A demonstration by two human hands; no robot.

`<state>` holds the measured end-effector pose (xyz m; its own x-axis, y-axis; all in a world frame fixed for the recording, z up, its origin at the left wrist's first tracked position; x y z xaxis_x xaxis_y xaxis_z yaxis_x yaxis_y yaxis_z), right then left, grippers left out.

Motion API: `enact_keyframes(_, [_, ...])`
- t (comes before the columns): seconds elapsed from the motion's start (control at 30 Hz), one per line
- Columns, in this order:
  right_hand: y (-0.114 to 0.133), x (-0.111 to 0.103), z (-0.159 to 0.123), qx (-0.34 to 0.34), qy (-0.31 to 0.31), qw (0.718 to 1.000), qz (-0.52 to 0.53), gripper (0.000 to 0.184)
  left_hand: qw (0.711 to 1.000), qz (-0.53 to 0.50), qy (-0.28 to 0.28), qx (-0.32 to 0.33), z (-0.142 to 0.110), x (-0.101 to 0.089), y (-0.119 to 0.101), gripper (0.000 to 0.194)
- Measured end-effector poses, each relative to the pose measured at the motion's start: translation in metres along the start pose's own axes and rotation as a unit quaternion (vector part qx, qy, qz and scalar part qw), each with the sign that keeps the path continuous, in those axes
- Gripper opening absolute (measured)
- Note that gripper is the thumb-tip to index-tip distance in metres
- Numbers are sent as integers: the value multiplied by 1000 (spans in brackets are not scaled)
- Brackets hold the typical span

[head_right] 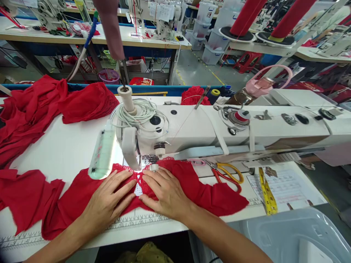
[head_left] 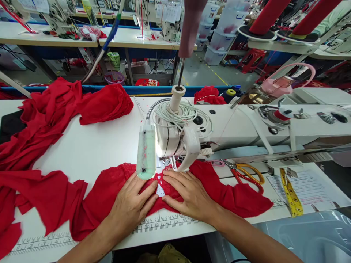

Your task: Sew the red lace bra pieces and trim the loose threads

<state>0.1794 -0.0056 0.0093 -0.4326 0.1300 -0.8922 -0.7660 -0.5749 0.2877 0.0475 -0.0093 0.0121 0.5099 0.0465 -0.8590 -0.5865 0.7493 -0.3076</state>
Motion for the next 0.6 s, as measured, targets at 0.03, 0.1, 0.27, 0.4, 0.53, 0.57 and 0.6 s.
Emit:
enact_keyframes(0.03, [0,0,0,1,0,1000,3,41,1000,1,1,1,0,0,0,25])
enact_keyframes(0.1, [0,0,0,-4,-4,1000,7,41,1000,2,3,0,0,0,0,25])
enact_keyframes(0.27, [0,0,1,-16,-23,999,34,41,1000,-3,5,5,-2,1,-2,27])
enact_keyframes(0.4, [1,-6,2,-20,5,998,51,40,999,-16,38,-6,0,-5,-2,32])
enact_keyframes(0.53, [5,-27,2,-28,14,999,32,31,998,-47,24,-36,8,-29,2,27])
enact_keyframes(0.57, [5,-33,1,-22,6,999,26,29,998,-55,8,-42,11,-36,3,26])
enact_keyframes(0.6, [5,-37,1,-16,-6,1000,23,28,997,-63,-11,-43,13,-42,2,25])
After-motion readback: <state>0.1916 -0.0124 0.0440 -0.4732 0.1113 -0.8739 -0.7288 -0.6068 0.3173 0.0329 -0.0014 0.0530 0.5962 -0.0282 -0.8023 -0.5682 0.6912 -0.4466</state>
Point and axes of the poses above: each hand's wrist, its own z-axis towards the middle knuckle, its own x-axis out of the palm, y = z × x, the point moved 9 cm from there along z, towards the middle knuckle, and after that the axes turned 7 degrees about -z, right-handed, at the moved point
